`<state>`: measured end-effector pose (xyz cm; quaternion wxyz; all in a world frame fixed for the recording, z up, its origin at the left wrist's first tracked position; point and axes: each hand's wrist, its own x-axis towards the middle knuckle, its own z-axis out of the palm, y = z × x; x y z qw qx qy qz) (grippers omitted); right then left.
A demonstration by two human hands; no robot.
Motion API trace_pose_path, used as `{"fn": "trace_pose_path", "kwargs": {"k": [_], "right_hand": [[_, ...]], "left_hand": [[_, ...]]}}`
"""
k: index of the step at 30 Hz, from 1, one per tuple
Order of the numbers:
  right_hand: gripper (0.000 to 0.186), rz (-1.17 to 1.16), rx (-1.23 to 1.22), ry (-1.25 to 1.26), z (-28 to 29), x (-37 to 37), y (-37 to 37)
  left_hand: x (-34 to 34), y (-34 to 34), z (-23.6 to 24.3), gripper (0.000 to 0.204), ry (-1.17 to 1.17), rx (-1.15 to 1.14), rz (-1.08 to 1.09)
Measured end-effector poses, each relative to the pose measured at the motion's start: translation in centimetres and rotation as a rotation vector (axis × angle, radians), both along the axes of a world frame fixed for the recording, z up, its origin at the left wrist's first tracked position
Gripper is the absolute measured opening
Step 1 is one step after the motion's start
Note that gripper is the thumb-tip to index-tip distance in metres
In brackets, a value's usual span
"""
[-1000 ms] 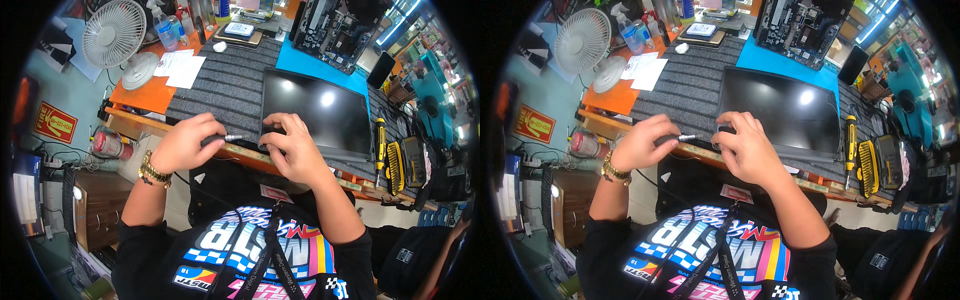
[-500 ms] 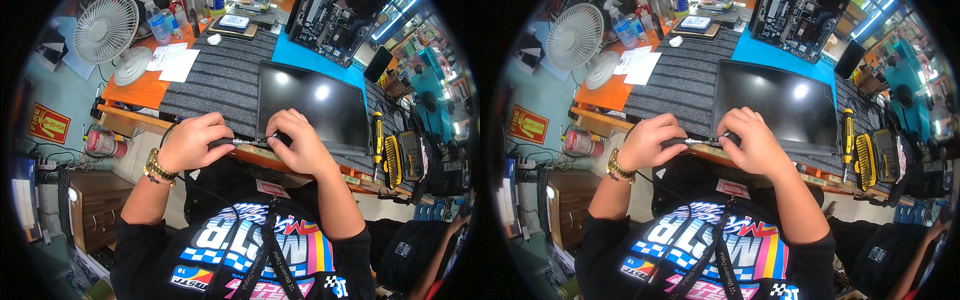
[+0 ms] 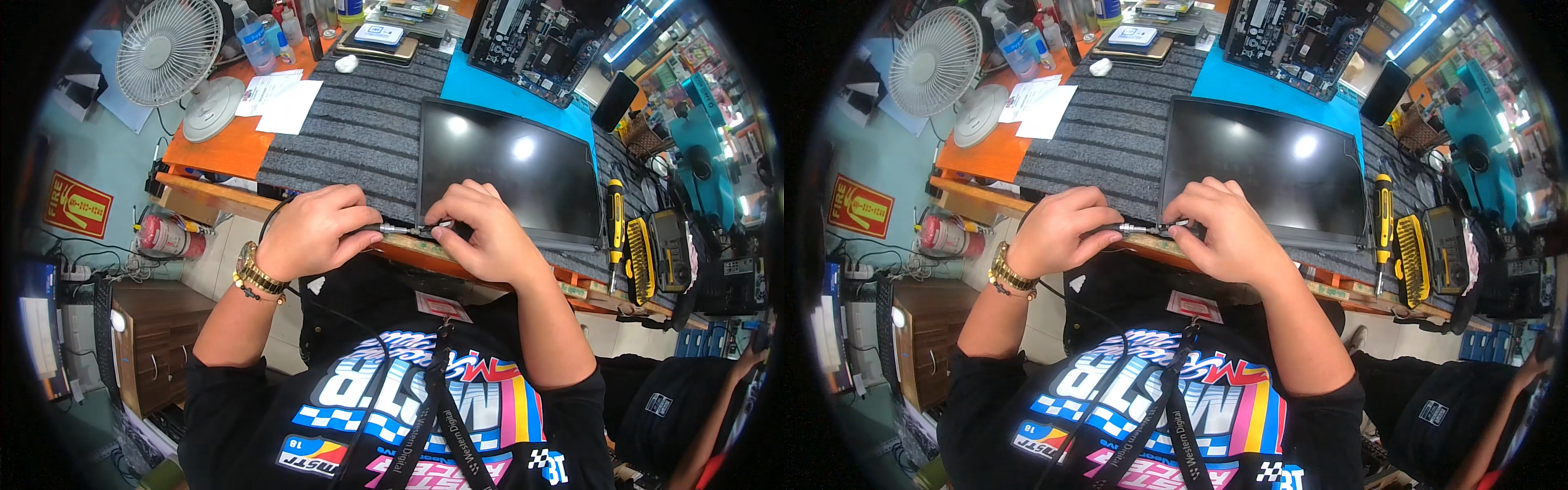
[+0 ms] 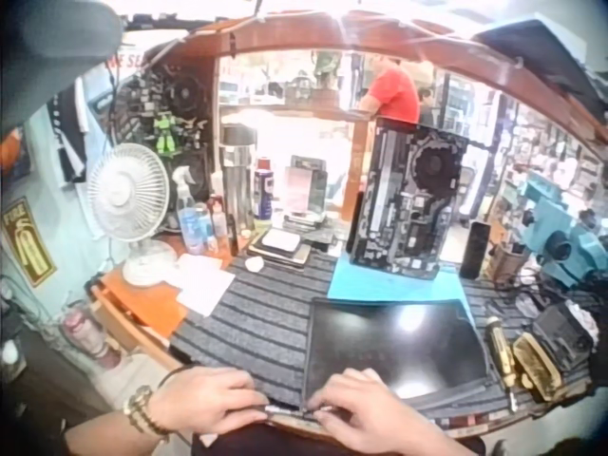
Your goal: The person aligns a laptop screen panel into its frame, handling thin cables and a connector at the bottom edge. They use a small tool to position the cables and then press the display panel into place.
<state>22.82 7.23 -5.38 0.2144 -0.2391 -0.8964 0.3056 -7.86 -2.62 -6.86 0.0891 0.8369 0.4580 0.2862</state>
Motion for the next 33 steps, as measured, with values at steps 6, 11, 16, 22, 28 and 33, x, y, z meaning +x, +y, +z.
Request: {"fn": "trace_pose_path", "kwargs": {"k": [6,11,16,22,28,33], "right_hand": [[0.007,0.025,0.071,-0.001,-0.2,0.3,0.1],[0.008,0.072,0.019,-0.04,0.1,1.3,-0.5],[0.012,0.066,0.031,-0.046,0.3,1.8,-0.8],[0.017,0.071,0.067,-0.044,0.1,2.3,-1.0],[0.019,0.085,0.094,-0.054,0.2,3.2,-1.5],[0.021,0.066,0.115,-0.069,0.1,3.9,-2.0]], "left_hand": [[1.3,-0.7,-0.3,0.021,-0.016,0.007,0.012],[3.4,-2.2,-0.3,0.02,-0.078,-0.023,0.032],[4.3,-2.7,-1.0,0.02,-0.117,-0.046,0.084],[4.9,-3.0,-0.6,0.019,-0.252,-0.143,0.099],[5.1,-3.5,-0.2,0.016,-0.243,-0.264,0.047],[4.6,-3.4,-1.0,0.019,-0.287,-0.371,-0.035]]}}
